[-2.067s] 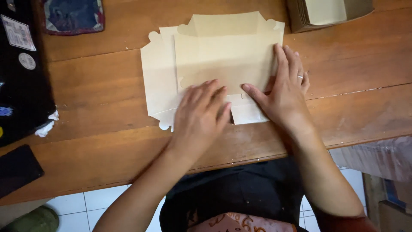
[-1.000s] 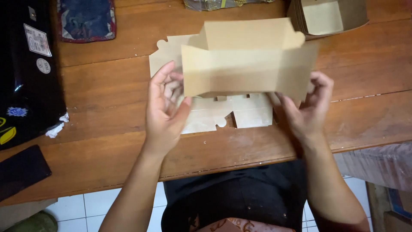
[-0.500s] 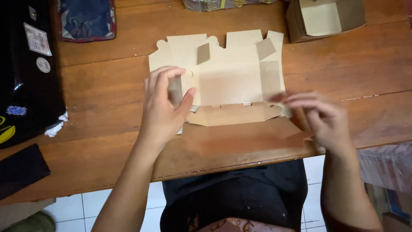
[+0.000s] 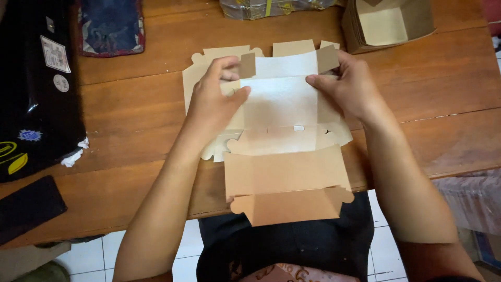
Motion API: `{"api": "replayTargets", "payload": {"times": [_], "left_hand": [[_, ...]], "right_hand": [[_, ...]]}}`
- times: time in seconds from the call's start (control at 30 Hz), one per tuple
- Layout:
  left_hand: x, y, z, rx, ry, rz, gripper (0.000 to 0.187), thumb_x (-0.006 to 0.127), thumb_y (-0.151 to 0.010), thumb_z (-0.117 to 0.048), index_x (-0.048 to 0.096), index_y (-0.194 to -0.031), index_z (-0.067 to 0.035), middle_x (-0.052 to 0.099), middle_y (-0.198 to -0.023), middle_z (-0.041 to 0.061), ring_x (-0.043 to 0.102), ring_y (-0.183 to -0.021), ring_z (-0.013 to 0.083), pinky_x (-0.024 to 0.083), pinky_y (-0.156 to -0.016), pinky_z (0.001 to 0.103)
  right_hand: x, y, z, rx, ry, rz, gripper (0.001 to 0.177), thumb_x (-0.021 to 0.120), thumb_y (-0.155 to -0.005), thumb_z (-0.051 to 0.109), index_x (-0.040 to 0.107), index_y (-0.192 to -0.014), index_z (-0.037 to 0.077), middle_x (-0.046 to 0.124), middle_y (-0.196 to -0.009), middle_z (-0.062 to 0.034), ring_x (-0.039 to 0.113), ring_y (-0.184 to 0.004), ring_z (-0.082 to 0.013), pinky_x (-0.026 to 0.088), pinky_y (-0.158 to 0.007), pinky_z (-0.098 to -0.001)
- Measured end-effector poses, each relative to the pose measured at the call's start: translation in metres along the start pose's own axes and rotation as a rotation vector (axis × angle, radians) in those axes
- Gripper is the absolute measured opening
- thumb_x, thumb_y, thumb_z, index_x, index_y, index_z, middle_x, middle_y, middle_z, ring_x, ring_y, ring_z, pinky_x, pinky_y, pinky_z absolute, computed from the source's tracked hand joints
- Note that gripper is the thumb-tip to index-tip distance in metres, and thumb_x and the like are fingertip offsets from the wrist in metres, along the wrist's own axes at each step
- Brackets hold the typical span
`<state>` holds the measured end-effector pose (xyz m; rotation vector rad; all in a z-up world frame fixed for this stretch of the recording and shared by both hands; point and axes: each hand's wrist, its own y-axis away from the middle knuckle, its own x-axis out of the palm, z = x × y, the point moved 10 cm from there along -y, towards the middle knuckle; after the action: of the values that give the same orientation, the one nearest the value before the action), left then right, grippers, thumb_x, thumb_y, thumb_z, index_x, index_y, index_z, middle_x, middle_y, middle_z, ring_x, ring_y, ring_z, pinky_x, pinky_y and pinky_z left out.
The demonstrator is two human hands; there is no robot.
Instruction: Folding flat cardboard templates into 3D boxes on a wooden table.
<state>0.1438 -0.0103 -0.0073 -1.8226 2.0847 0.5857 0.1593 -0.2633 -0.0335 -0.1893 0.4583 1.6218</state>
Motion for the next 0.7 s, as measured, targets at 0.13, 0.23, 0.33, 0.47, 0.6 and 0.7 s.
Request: {"api": "replayTargets", "payload": {"times": [0.13,0.23,0.33,0.47,0.6,0.7], "left_hand": [[0.004,-0.017,-0.006,0.063,-0.053,-0.011,0.053,0.074,-0.083,-0.028,0.052,-0.13,-0.015,0.059,-0.112,0.002,0.054,-0.095,0.015,0.046,-0.088,0.028],[0.024,-0.036,-0.002,0.054,-0.217,0.113,0.061,0.065,-0.088,-0.028,0.041,-0.142,-0.014,0.052,-0.143,0.002,0.043,-0.131,0.0233,0.037,-0.103,0.038],[0.034,-0.05,0.003,0.121,-0.374,0.164,0.044,0.06,-0.088,-0.025,0.051,-0.13,-0.013,0.057,-0.129,0.009,0.052,-0.116,0.0329,0.041,-0.091,0.044],[0.028,-0.051,0.002,0.052,-0.281,0.242,0.045,0.044,-0.08,-0.005,0.053,-0.123,-0.016,0.053,-0.141,0.006,0.046,-0.129,0.0254,0.04,-0.098,0.037],[0.021,-0.045,0.001,-0.018,-0.189,0.309,0.051,0.036,-0.079,0.005,0.054,-0.119,-0.021,0.048,-0.149,0.003,0.042,-0.137,0.0184,0.039,-0.097,0.031],[0.018,-0.047,0.001,-0.137,-0.213,0.303,0.057,0.033,-0.069,0.007,0.058,-0.107,-0.027,0.055,-0.143,-0.005,0.057,-0.086,0.0166,0.041,-0.061,0.031]], "right_hand": [[0.005,0.003,0.015,0.129,0.024,0.016,0.018,0.074,-0.086,0.014,0.063,-0.099,0.012,0.071,-0.095,0.0009,0.065,-0.084,-0.0075,0.055,-0.073,-0.0243],[0.001,-0.003,0.017,0.207,0.155,0.021,0.021,0.076,-0.085,0.024,0.065,-0.098,0.012,0.069,-0.09,0.0014,0.06,-0.078,-0.0088,0.05,-0.069,-0.0254],[0.008,-0.016,0.031,0.076,0.146,0.122,0.032,0.074,-0.087,0.012,0.061,-0.116,0.015,0.065,-0.092,0.0004,0.06,-0.081,-0.0078,0.05,-0.067,-0.0228],[0.005,-0.019,0.023,0.201,0.334,0.15,0.03,0.075,-0.087,0.013,0.056,-0.109,0.02,0.056,-0.079,-0.0024,0.046,-0.059,-0.0131,0.039,-0.053,-0.0291],[0.007,-0.029,0.015,0.117,0.376,0.161,0.03,0.076,-0.085,0.016,0.052,-0.102,0.02,0.055,-0.112,0.0047,0.041,-0.065,-0.0118,0.038,-0.063,-0.0263],[0.007,-0.037,0.013,0.105,0.52,0.15,0.028,0.079,-0.082,0.015,0.057,-0.098,0.02,0.056,-0.096,0.0002,0.047,-0.072,-0.0147,0.039,-0.061,-0.0308]]}}
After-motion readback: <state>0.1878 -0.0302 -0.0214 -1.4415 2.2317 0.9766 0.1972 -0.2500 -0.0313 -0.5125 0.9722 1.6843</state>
